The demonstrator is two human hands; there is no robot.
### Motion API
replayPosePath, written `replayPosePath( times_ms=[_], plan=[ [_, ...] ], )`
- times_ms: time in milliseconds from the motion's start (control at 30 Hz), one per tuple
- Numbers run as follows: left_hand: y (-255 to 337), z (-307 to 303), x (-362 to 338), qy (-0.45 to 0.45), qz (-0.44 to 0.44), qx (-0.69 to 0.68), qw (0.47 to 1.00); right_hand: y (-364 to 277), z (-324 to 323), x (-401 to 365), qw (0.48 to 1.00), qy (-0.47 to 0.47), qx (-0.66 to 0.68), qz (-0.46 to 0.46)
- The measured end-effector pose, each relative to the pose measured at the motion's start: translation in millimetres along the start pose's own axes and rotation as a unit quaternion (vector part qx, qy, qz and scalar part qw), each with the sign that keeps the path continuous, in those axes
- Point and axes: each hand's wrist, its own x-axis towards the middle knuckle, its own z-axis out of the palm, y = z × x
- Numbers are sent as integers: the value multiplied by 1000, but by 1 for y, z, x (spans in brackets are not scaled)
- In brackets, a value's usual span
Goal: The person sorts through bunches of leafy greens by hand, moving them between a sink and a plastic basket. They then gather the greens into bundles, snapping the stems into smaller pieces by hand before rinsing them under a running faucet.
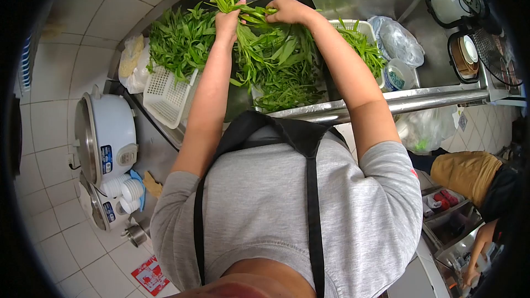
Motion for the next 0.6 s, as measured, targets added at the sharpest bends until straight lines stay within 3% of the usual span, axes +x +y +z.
replayPosePath(
  times_ms=[67,100,133,200,267,333,400,533,600],
  plan=[
    [-3,3,-3,-1,5,-23,1000,6,-2,0,997,60,-2,49],
    [-5,6,-3,17,11,-45,999,11,3,0,990,126,58,28],
    [-7,9,-4,36,16,-67,997,17,5,-1,990,127,56,28],
    [-6,17,-10,46,22,-80,996,20,7,-4,931,138,323,99],
    [-7,20,-15,85,25,-113,990,31,15,-4,900,172,389,93],
    [-18,7,-5,110,-7,-133,985,60,9,-9,731,192,653,51],
    [-11,-2,-12,109,-39,-130,985,66,-2,-20,706,260,657,52],
    [-8,-21,-14,70,-21,-134,988,94,-46,-50,653,373,660,7],
    [-5,-29,-14,33,-6,-130,991,112,-74,-70,701,350,617,-80]
  ],
)
